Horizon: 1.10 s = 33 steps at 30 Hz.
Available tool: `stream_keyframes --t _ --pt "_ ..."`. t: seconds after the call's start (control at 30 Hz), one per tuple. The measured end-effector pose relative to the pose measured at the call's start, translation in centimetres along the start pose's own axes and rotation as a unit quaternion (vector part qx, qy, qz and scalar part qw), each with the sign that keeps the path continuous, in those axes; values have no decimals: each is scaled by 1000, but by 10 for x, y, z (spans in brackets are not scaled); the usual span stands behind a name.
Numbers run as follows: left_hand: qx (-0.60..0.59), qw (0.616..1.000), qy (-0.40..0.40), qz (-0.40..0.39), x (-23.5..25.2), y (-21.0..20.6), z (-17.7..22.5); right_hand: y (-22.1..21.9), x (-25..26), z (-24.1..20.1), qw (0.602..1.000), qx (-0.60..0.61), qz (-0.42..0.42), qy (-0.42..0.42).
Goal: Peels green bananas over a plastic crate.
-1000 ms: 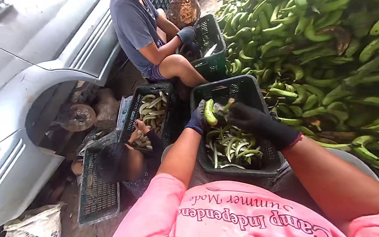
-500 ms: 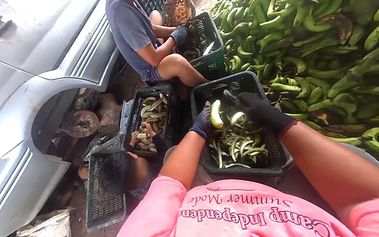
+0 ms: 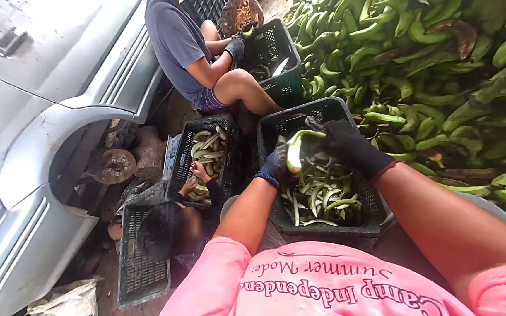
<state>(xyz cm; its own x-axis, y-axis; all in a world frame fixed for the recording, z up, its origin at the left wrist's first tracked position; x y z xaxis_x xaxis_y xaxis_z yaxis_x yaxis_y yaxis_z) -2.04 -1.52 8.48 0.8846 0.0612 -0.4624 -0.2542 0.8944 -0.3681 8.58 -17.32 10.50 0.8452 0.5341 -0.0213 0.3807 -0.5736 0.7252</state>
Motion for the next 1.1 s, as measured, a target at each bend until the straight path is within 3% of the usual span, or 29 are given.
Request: stream_keyframes --t 0.07,0.13,0.17,0.23,0.3,0.37,0.43,0.5,0.6,0.67,0.77,0.83,0.9,0.97,1.03,1.1 --pt "5 999 -45 11 3 9 15 0 -21 -35 993 52 0 103" --pt "119 986 -100 66 3 23 26 -11 -48 -62 978 77 -5 193" --pt "191 970 -121 87 3 26 30 -18 -58 -68 971 74 -10 225" --pt "213 964 -123 104 4 23 27 -33 -61 -68 968 37 -22 247" --pt "228 964 -121 68 -2 8 23 -35 -47 -53 977 -12 -17 213" --pt "245 965 -90 4 -9 -9 15 -32 -22 -21 992 -67 -15 107" --pt "177 984 -12 -28 -6 -12 -8 -26 0 18 996 -84 -2 -18" --pt "135 990 19 -24 0 -5 -17 -14 3 29 996 -56 9 -69" --pt "101 992 -28 75 7 15 2 1 -19 -20 1000 -9 -7 24" --pt "176 972 -77 136 9 30 19 -11 -33 -47 992 24 -5 126" --pt "336 921 -132 150 3 27 33 -30 -60 -68 973 5 -5 233" --pt "251 951 -129 124 4 17 27 -34 -59 -65 969 -3 1 247" --pt "190 974 -112 48 3 4 20 -35 -42 -46 977 -27 11 211" --pt "228 969 -88 -39 -7 -11 17 -36 -16 -9 994 -68 -9 80" --pt "109 989 -12 -102 -12 -23 2 -33 7 29 996 -84 -10 -31" --pt "-9 993 29 -113 -8 -23 -7 -18 9 31 998 -38 -9 -53"
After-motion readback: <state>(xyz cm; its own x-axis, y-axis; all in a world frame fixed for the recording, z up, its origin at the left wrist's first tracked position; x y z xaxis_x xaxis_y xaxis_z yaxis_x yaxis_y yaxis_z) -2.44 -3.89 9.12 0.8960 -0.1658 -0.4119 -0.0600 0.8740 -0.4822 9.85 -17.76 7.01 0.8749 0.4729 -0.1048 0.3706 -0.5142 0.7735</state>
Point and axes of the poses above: each hand's wrist, its own x-axis towards the middle knuckle, its own y-axis out of the back of the hand, z = x × y, the point moved 7 cm from there along x, towards the middle knuckle, and after that the axes turned 1 degree about -y, right-handed, at the moved point
